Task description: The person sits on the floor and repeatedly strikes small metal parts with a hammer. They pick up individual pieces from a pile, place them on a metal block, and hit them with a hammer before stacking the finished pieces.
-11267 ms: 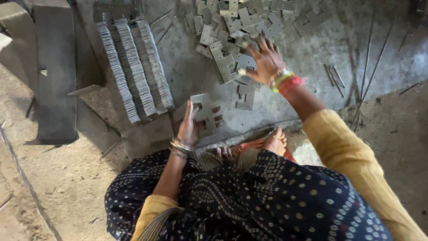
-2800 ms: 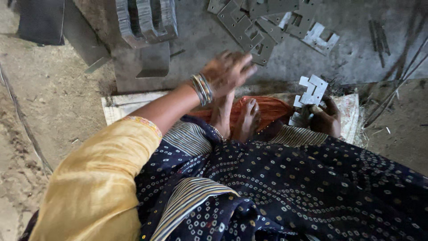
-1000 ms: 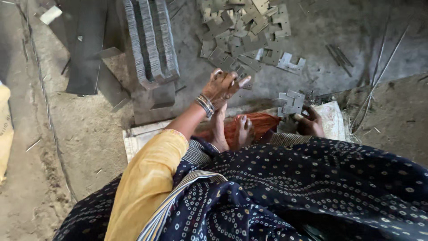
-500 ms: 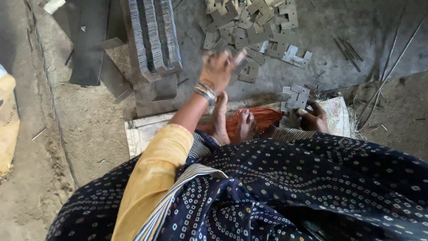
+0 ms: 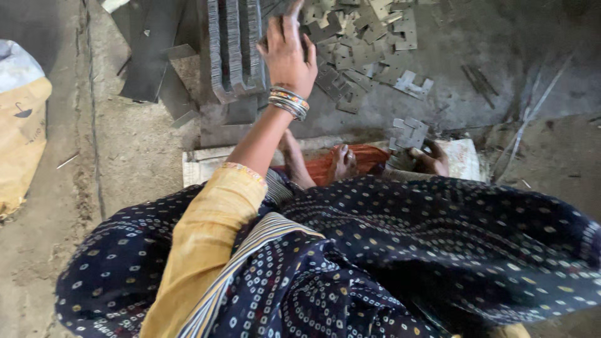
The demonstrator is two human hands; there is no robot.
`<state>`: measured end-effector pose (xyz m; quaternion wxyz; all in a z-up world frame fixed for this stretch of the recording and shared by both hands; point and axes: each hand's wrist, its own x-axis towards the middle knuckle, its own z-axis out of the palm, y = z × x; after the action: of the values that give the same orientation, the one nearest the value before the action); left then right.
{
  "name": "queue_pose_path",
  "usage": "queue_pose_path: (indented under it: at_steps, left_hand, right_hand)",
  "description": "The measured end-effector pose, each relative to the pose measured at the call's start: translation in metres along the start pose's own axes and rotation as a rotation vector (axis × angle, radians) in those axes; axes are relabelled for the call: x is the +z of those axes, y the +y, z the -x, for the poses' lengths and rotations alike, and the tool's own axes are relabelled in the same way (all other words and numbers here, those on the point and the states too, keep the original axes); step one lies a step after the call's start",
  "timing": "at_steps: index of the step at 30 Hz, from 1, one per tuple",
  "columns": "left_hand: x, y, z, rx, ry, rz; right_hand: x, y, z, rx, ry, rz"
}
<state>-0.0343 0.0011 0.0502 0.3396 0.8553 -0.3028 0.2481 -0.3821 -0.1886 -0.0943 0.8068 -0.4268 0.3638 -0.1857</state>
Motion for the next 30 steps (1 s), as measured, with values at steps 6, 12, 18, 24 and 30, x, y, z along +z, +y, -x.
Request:
queue_pose_path:
  at_steps: [6, 12, 18, 24, 30]
  left_hand:
    - [-0.006, 0.042, 0.002, 0.034, 0.008, 0.178]
    - [0.034, 0.039, 0.049, 0.048, -0.342, 0.606]
    - [0.106, -0.003, 0.092, -0.316, -0.525, 0.929]
    - [0.208, -0.049, 0.067, -0.91, -0.712, 1.462]
    - [0.245, -0.076, -0.015, -1.194, -0.6, 1.543]
  right_hand:
    - [-0.02, 0.004, -0.014, 0.027, 0.171, 0.353]
    - [-0.013, -0.081, -0.03, -0.342, 0.042, 0.55]
    - [0.049, -0.204, -0.046, -0.476, -0.091, 1.353]
    - [0.131, -0.211, -0.139, -0.197, -0.247, 1.235]
    - [0.209, -0.187, -0.25, -0.213, -0.432, 1.003]
